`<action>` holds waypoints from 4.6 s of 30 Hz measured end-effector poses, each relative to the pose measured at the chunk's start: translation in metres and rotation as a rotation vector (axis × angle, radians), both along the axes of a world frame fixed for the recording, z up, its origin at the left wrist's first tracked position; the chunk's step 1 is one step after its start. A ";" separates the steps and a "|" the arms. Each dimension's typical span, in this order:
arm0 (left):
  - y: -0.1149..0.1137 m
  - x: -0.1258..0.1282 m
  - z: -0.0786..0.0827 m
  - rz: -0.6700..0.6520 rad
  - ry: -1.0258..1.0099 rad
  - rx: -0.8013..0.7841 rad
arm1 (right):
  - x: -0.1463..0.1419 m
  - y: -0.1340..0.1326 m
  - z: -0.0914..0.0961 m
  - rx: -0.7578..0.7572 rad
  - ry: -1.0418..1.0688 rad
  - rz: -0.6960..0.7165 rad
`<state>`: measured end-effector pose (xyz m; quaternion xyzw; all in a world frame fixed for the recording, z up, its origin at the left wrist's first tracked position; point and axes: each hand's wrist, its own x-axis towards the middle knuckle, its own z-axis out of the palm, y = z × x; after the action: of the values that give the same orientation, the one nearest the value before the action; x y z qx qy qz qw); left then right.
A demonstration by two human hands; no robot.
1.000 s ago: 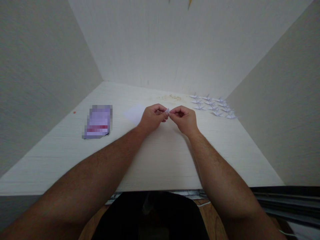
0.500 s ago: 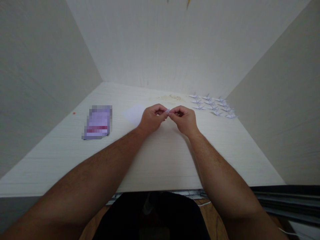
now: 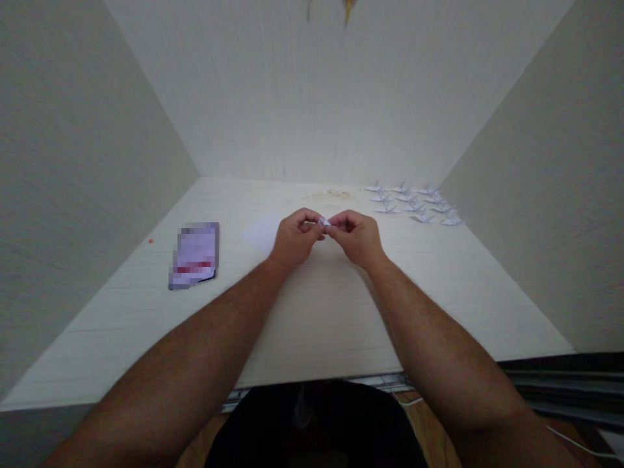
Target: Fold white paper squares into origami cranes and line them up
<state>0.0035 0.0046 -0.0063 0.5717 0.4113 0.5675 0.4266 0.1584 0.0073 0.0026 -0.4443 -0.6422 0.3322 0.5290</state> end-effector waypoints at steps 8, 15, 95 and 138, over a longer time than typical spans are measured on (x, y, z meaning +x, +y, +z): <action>0.002 -0.002 -0.001 0.014 0.054 0.027 | 0.000 -0.001 -0.001 0.078 -0.058 -0.039; 0.000 -0.003 0.001 -0.008 0.045 0.084 | 0.000 -0.003 -0.001 0.153 -0.093 -0.049; 0.005 0.003 0.000 0.016 -0.181 -0.211 | -0.006 -0.003 -0.010 0.047 -0.229 -0.066; 0.002 0.005 -0.004 -0.005 -0.268 -0.180 | -0.008 -0.002 -0.007 -0.102 -0.005 -0.007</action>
<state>0.0089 0.0069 -0.0103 0.4514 0.3986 0.5983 0.5285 0.1508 0.0053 -0.0041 -0.4741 -0.6242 0.3613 0.5051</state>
